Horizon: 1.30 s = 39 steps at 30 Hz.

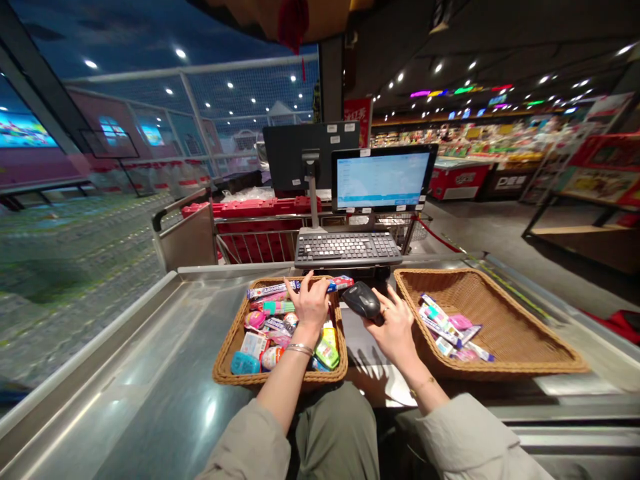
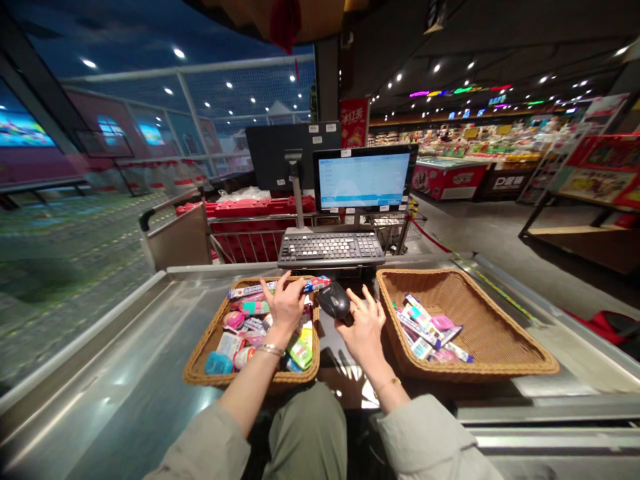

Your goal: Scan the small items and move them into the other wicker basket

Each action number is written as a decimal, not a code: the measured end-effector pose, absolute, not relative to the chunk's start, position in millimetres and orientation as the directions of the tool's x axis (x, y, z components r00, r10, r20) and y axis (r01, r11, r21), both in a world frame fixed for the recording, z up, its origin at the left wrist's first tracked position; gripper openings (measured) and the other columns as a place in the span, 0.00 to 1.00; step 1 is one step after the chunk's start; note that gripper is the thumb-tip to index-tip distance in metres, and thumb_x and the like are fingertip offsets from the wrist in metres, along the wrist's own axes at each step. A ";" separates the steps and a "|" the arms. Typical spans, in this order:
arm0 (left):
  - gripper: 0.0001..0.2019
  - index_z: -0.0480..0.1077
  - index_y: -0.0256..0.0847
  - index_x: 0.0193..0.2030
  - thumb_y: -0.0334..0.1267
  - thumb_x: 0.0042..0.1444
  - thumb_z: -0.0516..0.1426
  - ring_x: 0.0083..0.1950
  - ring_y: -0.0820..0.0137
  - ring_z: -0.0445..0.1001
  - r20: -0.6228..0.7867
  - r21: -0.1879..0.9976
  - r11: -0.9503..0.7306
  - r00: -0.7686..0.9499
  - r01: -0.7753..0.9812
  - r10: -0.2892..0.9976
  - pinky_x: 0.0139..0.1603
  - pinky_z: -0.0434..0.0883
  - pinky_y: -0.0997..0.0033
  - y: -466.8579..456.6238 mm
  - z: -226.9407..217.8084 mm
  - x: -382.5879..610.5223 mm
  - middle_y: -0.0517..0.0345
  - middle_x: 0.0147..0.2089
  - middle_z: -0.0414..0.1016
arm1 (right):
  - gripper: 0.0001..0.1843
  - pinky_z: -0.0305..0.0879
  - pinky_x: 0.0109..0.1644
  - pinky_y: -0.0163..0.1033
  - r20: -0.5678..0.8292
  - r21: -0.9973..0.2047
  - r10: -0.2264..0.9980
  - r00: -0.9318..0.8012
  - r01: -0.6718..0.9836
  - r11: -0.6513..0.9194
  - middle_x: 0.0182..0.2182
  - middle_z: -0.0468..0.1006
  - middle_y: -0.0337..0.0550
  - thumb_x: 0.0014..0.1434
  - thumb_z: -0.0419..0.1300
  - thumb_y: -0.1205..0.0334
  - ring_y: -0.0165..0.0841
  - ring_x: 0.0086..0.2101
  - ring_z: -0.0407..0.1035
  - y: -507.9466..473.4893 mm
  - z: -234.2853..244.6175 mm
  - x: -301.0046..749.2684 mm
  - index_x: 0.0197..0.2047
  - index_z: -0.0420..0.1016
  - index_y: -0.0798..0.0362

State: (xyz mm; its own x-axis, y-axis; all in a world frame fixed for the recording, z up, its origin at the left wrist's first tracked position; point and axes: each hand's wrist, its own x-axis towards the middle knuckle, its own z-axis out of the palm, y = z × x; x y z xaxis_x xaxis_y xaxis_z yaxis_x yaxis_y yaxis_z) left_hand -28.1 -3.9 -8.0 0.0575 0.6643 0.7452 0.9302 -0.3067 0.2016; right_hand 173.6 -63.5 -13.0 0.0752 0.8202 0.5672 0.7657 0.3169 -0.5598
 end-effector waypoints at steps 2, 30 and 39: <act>0.12 0.79 0.49 0.50 0.32 0.62 0.60 0.67 0.53 0.71 0.765 0.194 -0.317 0.059 0.928 0.641 0.76 0.27 0.28 -3.4 -9.5 -27.6 0.58 0.51 0.85 | 0.16 0.48 0.69 0.69 0.566 -0.557 0.822 0.068 0.766 0.320 0.61 0.77 0.45 0.54 0.62 0.58 0.53 0.69 0.56 -64.1 -13.7 172.9 0.47 0.81 0.48; 0.14 0.78 0.48 0.48 0.28 0.59 0.60 0.64 0.53 0.74 0.813 0.171 -0.348 0.068 0.922 0.579 0.77 0.29 0.29 -3.8 -12.9 -26.2 0.59 0.48 0.86 | 0.15 0.43 0.71 0.70 0.534 -0.556 0.844 0.058 0.776 0.298 0.60 0.78 0.44 0.53 0.62 0.64 0.51 0.70 0.54 -74.3 -3.2 172.0 0.44 0.82 0.47; 0.14 0.79 0.48 0.48 0.28 0.59 0.60 0.63 0.53 0.75 0.808 0.189 -0.356 0.061 0.915 0.586 0.75 0.27 0.27 -4.2 -5.3 -23.2 0.58 0.48 0.86 | 0.12 0.44 0.71 0.68 0.585 -0.567 0.800 0.130 0.772 0.289 0.60 0.78 0.45 0.54 0.61 0.62 0.52 0.69 0.56 -72.0 1.7 183.2 0.42 0.82 0.48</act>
State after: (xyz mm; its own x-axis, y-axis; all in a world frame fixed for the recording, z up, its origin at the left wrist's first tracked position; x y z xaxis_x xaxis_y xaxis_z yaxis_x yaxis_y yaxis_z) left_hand -23.2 -4.2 -5.3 0.0606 0.5860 0.8081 0.9151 -0.3559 0.1895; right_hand 183.2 -72.0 1.7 0.1301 0.8003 0.5853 0.7718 0.2888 -0.5665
